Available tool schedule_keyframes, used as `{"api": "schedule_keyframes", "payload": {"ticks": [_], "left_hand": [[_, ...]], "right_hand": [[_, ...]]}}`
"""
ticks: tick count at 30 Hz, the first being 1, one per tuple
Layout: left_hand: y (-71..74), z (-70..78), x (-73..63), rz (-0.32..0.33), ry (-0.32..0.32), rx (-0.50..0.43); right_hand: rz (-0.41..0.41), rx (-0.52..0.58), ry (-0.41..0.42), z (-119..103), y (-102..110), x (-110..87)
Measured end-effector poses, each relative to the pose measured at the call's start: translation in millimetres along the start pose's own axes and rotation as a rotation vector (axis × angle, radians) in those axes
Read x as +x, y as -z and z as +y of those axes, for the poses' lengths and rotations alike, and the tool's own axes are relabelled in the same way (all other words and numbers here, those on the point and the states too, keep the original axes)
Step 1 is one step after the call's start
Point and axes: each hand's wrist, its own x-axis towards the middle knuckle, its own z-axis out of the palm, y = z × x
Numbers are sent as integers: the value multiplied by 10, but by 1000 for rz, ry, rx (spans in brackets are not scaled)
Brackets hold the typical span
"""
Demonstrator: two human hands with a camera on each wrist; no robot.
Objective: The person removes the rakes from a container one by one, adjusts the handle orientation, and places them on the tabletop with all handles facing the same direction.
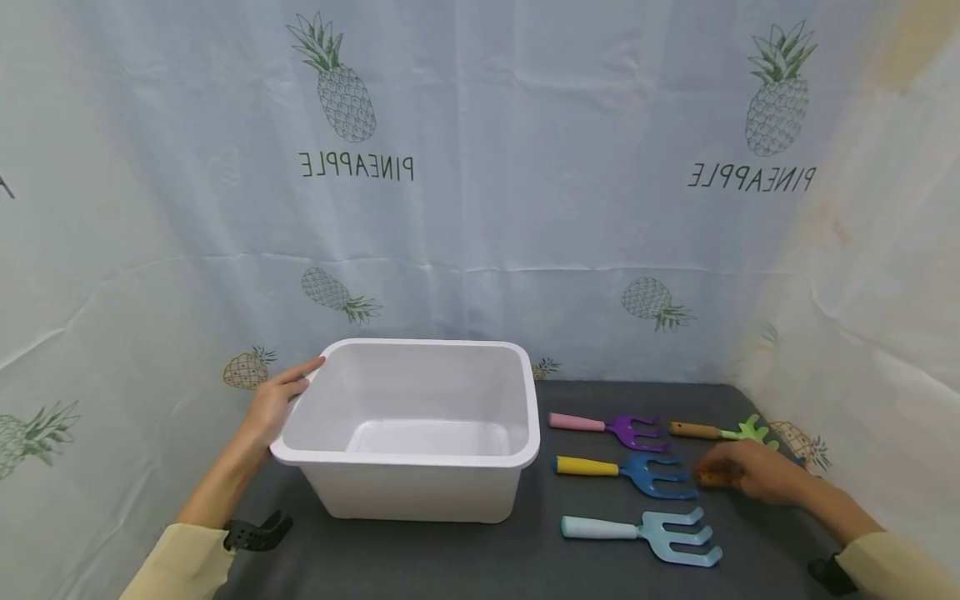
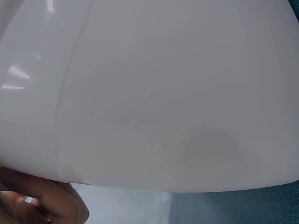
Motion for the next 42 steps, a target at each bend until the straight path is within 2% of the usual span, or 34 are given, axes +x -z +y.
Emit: {"api": "schedule_keyframes", "payload": {"ticks": [8, 17, 21, 25, 31, 36, 38, 42], "left_hand": [[10, 24, 5, -11, -13, -12], [-49, 17, -10, -23, -3, -25], [-61, 23, -8, -12, -9, -7], [-54, 17, -9, -4, -15, 14], [-48, 6, -4, 2, -16, 18], [-54, 17, 16, -5, -14, 2], [-56, 20, 19, -6, -10, 3], [-44, 19, 28, 1, -3, 43]], "right_hand": [[13, -10, 26, -9, -18, 65], [-59, 46, -58, -13, 7, 42], [-71, 89, -85, -41, 53, 49], [-61, 83, -126, -105, 161, 62], [-16, 20, -199, -203, 449, 75], [13, -52, -184, -240, 678, 131], [48, -81, -173, -246, 750, 141], [172, -139, -155, -237, 876, 135]]}}
